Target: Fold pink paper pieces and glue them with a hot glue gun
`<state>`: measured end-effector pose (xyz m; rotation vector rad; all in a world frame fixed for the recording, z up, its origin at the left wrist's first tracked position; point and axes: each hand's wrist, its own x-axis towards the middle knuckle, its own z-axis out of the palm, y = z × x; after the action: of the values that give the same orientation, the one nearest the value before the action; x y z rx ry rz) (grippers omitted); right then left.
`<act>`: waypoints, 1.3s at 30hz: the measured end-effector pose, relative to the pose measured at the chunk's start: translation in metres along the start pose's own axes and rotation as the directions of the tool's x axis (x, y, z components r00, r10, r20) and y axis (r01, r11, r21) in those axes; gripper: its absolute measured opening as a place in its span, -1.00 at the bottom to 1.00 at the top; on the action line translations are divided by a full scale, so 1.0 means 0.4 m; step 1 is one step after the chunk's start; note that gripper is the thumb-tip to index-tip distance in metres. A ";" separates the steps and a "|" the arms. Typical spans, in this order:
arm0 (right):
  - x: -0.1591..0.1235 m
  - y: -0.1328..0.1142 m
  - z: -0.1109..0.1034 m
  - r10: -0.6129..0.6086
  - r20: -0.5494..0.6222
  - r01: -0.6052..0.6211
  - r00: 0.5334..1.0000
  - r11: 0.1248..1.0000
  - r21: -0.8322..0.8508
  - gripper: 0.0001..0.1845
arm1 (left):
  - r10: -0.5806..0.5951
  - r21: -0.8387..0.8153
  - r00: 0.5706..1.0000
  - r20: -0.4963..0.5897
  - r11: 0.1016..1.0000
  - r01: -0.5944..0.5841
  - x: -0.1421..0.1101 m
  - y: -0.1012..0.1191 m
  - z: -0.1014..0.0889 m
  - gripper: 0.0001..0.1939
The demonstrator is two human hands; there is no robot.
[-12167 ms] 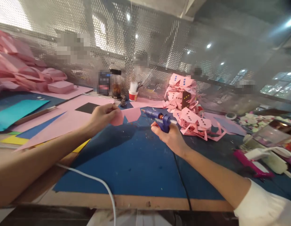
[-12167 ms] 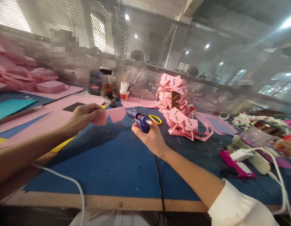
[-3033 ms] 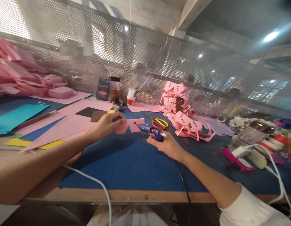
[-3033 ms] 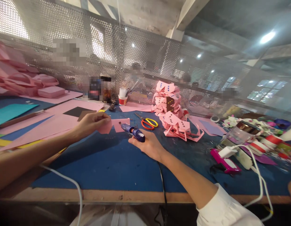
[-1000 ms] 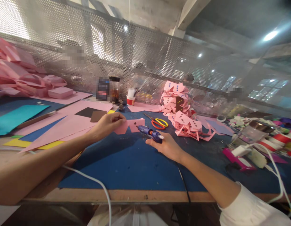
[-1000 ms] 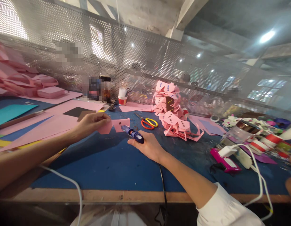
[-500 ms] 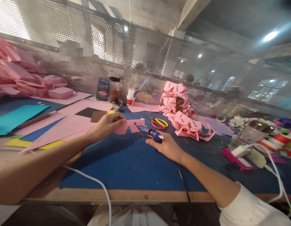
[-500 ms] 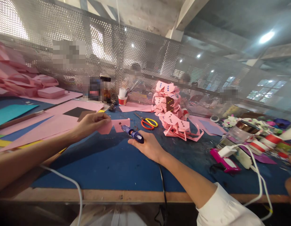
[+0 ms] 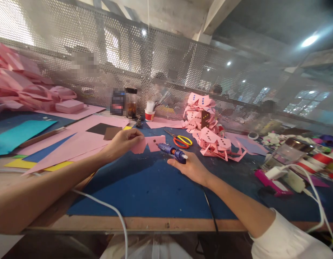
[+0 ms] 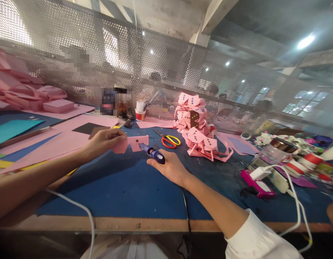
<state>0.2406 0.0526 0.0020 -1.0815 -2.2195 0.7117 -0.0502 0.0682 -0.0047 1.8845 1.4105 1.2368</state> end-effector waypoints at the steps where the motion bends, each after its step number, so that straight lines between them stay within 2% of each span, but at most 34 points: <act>1: -0.001 0.000 -0.001 0.011 0.006 -0.011 1.000 1.000 0.019 -0.57 | -0.001 -0.005 1.000 0.004 1.000 0.001 -0.001 0.001 0.000 -0.70; 6: 0.000 -0.006 -0.018 0.072 0.053 -0.078 0.996 0.989 0.129 -0.51 | -0.031 -0.029 0.999 0.012 0.999 0.031 -0.003 0.010 0.000 -0.70; 12: 0.005 0.003 -0.053 0.022 0.090 -0.043 0.996 0.969 0.244 -0.52 | -0.059 -0.016 0.998 -0.034 0.998 0.058 -0.002 0.017 -0.002 -0.71; 14: 0.001 0.018 -0.067 0.032 0.122 -0.065 0.992 0.958 0.278 -0.54 | -0.070 -0.029 0.997 -0.033 0.997 0.069 -0.002 0.019 -0.003 -0.71; 19: -0.017 0.062 -0.105 0.162 0.251 -0.217 0.954 0.954 0.209 -0.55 | -0.090 0.012 0.995 -0.042 0.996 0.090 -0.004 0.023 -0.006 -0.69; 23: -0.021 0.088 -0.118 0.209 0.311 -0.274 0.927 0.945 0.179 -0.54 | -0.071 0.051 0.996 -0.052 0.996 0.074 -0.003 0.018 -0.006 -0.70; 33: -0.019 0.096 -0.114 0.222 0.326 -0.297 0.919 0.933 0.201 -0.59 | -0.080 0.067 0.996 -0.033 0.994 0.082 0.004 -0.002 -0.008 -0.71; 39: -0.019 0.098 -0.115 0.218 0.319 -0.289 0.922 0.937 0.198 -0.58 | -0.080 0.070 0.996 -0.049 0.994 0.083 0.002 0.004 -0.006 -0.72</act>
<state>0.2961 0.0770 0.0063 -1.2164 -2.1723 1.2965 -0.0516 0.0681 -0.0020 1.8367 1.5598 1.2121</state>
